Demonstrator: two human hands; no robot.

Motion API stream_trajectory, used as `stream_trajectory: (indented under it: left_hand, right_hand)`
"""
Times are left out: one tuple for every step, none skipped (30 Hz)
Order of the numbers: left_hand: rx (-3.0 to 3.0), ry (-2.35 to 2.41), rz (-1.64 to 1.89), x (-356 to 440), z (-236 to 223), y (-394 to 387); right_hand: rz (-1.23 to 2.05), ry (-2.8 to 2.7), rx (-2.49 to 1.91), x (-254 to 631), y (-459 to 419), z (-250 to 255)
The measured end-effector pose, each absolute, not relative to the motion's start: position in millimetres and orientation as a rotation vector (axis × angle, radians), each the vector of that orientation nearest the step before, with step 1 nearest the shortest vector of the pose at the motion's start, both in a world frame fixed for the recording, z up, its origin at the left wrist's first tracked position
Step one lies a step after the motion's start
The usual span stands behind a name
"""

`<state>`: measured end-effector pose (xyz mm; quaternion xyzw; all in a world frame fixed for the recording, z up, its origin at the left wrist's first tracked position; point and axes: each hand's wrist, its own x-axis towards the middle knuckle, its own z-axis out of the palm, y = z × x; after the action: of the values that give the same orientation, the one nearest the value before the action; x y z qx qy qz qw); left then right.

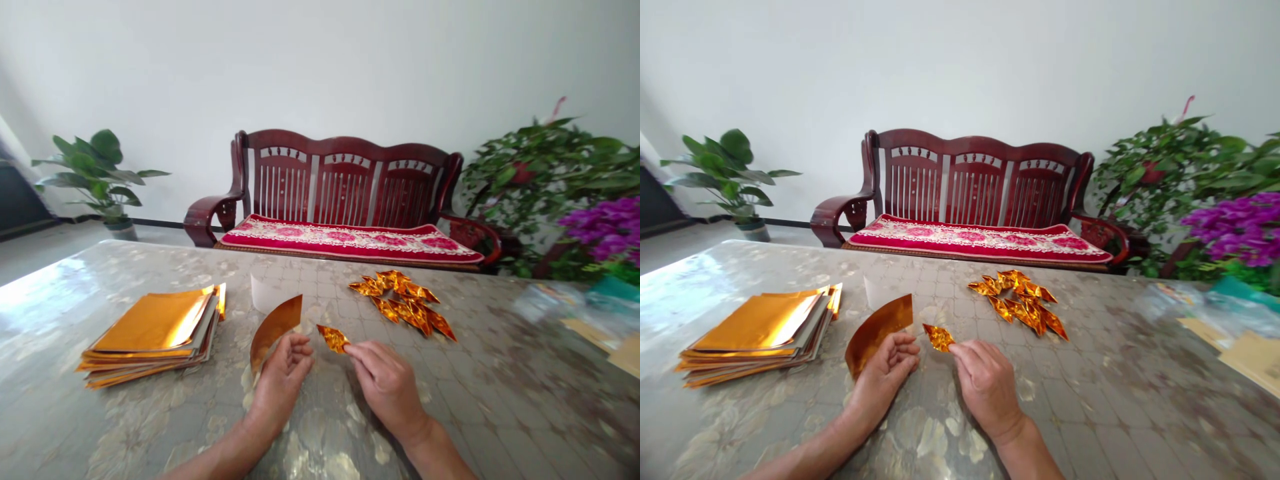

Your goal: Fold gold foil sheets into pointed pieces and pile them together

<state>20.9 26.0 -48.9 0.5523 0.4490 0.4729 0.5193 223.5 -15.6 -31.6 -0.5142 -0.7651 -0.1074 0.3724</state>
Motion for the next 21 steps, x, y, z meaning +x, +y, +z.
stream_trajectory:
  left_hand:
    - [1.327,1.074,1.122,21,-49,26]
    - [1.335,1.07,1.107,20,-50,25]
    - [1.349,1.067,1.092,20,-50,25]
    - [1.364,1.072,1.077,20,-50,24]
    - [1.379,1.079,1.062,20,-49,24]
    - [1.395,1.087,1.05,20,-49,23]
    - [1.411,1.095,1.038,20,-49,22]
    - [1.434,1.102,1.025,20,-49,22]
    - [1.456,1.11,1.009,20,-49,21]
    - [1.477,1.117,0.993,19,-49,21]
    - [1.496,1.125,0.978,19,-49,21]
    - [1.511,1.132,0.967,19,-49,20]
    - [1.524,1.138,0.957,19,-49,20]
    - [1.534,1.144,0.949,19,-49,20]
    - [1.546,1.15,0.94,19,-48,20]
    - [1.555,1.158,0.933,19,-47,20]
    - [1.564,1.164,0.925,19,-45,20]
    - [1.572,1.169,0.919,19,-44,20]
    - [1.578,1.172,0.913,19,-42,20]
    - [1.582,1.172,0.908,19,-41,19]
    - [1.585,1.173,0.904,19,-40,19]
  right_hand:
    - [-0.281,-1.94,-1.348,226,-14,-33]
    - [-0.278,-1.917,-1.382,229,-13,-35]
    - [-0.268,-1.892,-1.42,232,-11,-36]
    - [-0.253,-1.868,-1.461,235,-10,-37]
    - [-0.236,-1.842,-1.501,238,-8,-39]
    - [-0.22,-1.821,-1.537,242,-6,-40]
    - [-0.209,-1.801,-1.567,245,-4,-40]
    - [-0.206,-1.781,-1.591,249,-3,-40]
    - [-0.211,-1.761,-1.612,253,-1,-40]
    - [-0.224,-1.738,-1.628,257,0,-40]
    - [-0.241,-1.713,-1.642,261,2,-40]
    - [-0.26,-1.686,-1.656,265,3,-40]
    - [-0.275,-1.657,-1.67,268,4,-40]
    - [-0.284,-1.631,-1.685,271,5,-41]
    - [-0.287,-1.611,-1.7,274,6,-42]
    - [-0.286,-1.596,-1.716,277,6,-43]
    - [-0.282,-1.59,-1.733,279,7,-44]
    - [-0.279,-1.589,-1.75,282,8,-45]
    - [-0.283,-1.593,-1.765,284,8,-47]
    - [-0.298,-1.599,-1.779,285,9,-47]
    - [-0.324,-1.608,-1.792,287,9,-48]
